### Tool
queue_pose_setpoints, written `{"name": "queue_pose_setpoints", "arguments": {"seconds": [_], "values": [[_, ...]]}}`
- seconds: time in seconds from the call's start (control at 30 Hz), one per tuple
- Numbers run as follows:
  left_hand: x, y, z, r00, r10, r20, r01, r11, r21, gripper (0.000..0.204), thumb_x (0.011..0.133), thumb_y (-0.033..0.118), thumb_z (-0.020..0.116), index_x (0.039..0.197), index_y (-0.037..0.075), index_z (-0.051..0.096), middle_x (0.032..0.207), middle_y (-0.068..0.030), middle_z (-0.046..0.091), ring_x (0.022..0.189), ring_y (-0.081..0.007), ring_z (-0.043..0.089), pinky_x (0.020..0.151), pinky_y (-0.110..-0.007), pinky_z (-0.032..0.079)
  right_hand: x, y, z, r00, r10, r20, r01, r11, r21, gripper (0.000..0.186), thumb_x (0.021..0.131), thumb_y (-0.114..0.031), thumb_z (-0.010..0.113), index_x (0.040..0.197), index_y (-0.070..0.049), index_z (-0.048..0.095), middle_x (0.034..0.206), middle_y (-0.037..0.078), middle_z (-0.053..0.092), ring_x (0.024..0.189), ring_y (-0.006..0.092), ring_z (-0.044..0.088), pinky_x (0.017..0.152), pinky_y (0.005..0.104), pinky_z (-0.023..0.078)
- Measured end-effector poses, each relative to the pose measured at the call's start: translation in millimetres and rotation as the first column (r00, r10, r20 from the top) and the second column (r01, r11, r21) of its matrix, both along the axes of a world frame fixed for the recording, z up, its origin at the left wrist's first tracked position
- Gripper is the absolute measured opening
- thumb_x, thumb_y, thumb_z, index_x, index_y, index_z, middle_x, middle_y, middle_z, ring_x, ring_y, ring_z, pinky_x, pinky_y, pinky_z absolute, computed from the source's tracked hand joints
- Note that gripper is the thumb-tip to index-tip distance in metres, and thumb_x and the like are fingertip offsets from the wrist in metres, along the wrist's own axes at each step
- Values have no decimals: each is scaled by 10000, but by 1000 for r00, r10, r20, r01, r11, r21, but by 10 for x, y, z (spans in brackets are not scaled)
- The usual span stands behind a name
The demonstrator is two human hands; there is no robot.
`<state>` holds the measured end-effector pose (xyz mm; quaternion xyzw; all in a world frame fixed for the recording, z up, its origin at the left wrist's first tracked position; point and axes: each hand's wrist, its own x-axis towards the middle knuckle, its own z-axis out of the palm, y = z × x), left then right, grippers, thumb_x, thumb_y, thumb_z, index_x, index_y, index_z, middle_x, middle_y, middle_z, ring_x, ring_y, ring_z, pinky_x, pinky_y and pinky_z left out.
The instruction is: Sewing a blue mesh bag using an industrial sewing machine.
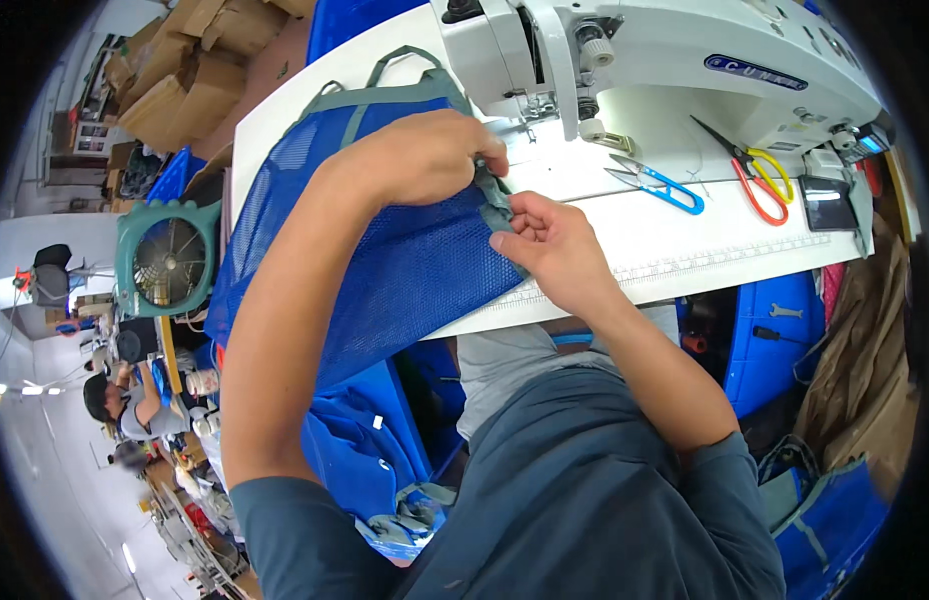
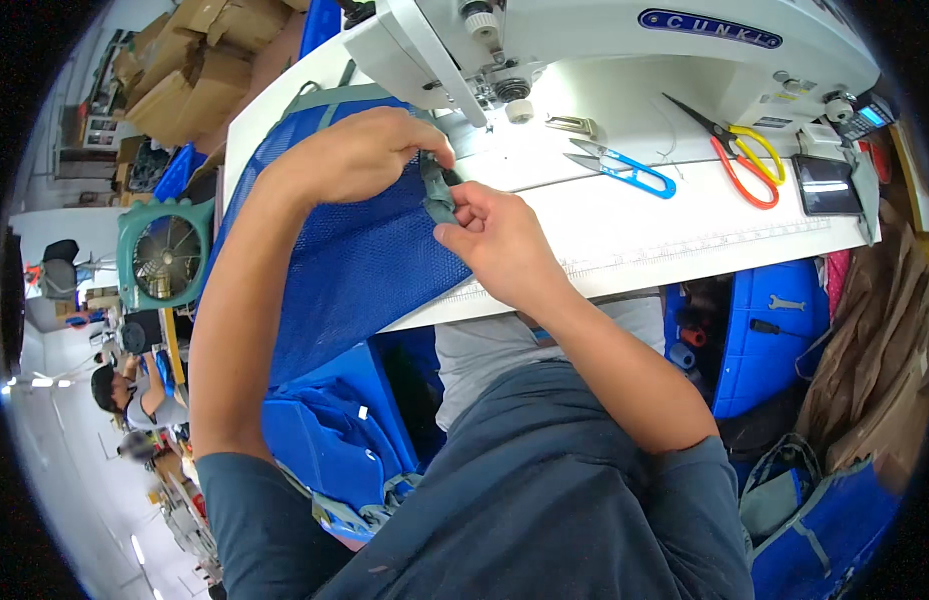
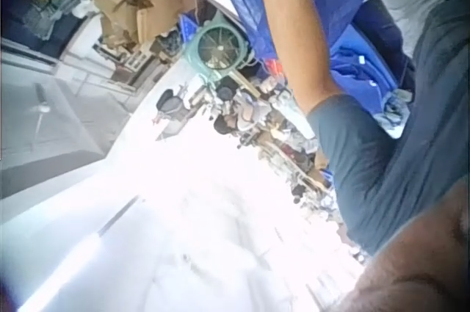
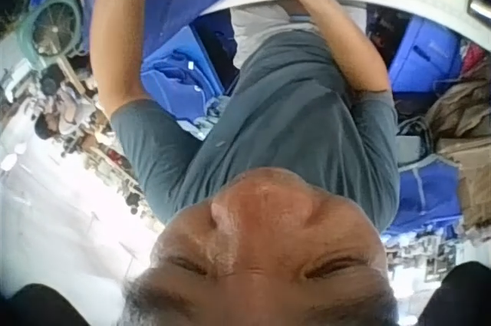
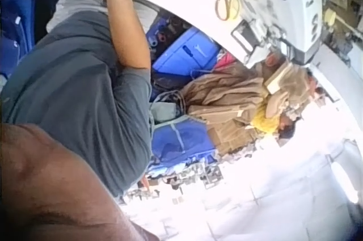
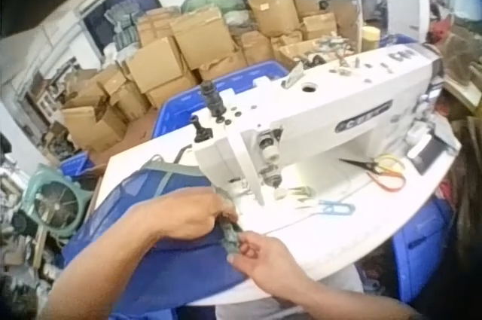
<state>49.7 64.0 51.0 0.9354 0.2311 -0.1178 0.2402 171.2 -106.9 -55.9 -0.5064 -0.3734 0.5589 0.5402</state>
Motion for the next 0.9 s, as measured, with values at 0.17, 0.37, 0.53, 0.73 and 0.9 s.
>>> {"name": "queue_pose_setpoints", "arguments": {"seconds": [0.17, 0.37, 0.53, 0.73, 0.9], "values": [[21, 89, -168, 996, -78, -38, 72, 988, -135, 247, 935, 104, 565, 1063, 32, 764, 1056, -174, 740, 1031, -389, 651, 917, -483, 506, 43, -27, -80, 1000, 2, -10, -2, 1000, 11, 340, 943, -76, 780, 1245, 51, 692, 870, 13, 659, 768, 81, 585, 719, 272, 501], [-86, 84, -201, 996, 87, -27, -82, 985, 150, 233, 964, 206, 593, 988, 57, 770, 1097, -114, 726, 1110, -331, 590, 1027, -449, 453, 200, -112, -132, 997, 57, 43, -56, 998, -33, 328, 955, -98, 772, 1240, 50, 707, 876, 29, 670, 780, 97, 595, 730, 279, 512], [-255, 34, -192, 986, 93, 140, -113, 983, 144, 211, 972, 178, 586, 990, 28, 732, 1103, -124, 668, 1101, -346, 587, 1026, -455, 447, 287, 0, 35, 994, 41, -100, -50, 995, -88, 320, 1069, -234, 649, 1177, 58, 724, 891, 4, 656, 711, 72, 563, 580, 254, 462], [-214, -49, -104, 969, 58, 240, -74, 995, 60, 198, 972, 194, 595, 1016, 11, 658, 1041, -135, 618, 1072, -347, 577, 961, -440, 477, 216, 391, 222, 960, 206, 189, -172, 968, -182, 375, 1038, -381, 692, 935, -25, 749, 815, -8, 674, 685, 71, 561, 576, 266, 444], [-221, 149, -196, 979, 72, 190, -100, 985, 140, 225, 989, 199, 588, 1013, 17, 717, 1109, -141, 680, 1077, -369, 633, 950, -472, 504, 72, 328, 42, 986, 168, 18, -166, 981, -97, 244, 1014, -258, 736, 896, -46, 713, 780, -64, 617, 715, 40, 526, 632, 242, 427]]}}
